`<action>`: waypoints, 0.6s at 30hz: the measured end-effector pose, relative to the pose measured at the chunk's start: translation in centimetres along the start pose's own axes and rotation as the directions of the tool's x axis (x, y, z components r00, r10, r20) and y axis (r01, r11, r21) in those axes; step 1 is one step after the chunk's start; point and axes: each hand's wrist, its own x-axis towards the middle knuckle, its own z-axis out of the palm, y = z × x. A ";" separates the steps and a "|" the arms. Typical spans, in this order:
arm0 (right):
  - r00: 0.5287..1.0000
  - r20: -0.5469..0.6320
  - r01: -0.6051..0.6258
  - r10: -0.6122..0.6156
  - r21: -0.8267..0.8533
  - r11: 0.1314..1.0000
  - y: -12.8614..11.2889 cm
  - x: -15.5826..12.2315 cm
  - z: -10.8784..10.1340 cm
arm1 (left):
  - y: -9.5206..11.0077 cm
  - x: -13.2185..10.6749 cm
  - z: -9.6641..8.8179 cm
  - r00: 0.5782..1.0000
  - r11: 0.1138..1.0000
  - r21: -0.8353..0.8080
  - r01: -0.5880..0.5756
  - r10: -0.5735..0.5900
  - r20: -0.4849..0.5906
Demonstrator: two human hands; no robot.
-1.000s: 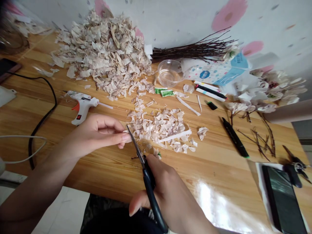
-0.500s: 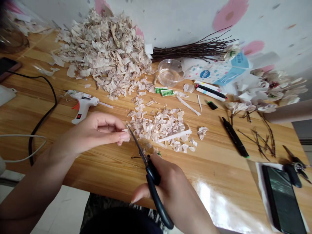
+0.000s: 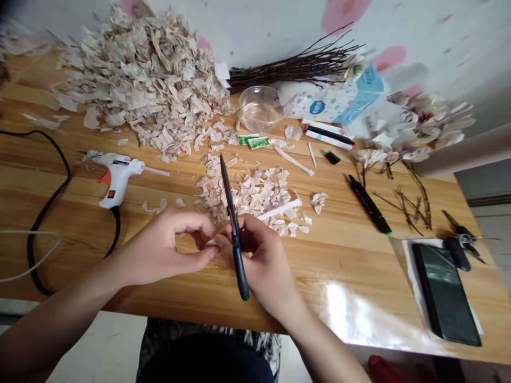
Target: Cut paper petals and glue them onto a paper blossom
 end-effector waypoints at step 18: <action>0.998 -0.040 0.051 -0.053 -0.045 0.998 0.2 0.0 -0.4 | -0.2 0.3 -0.1 0.987 0.995 0.039 -0.094 0.098 -0.125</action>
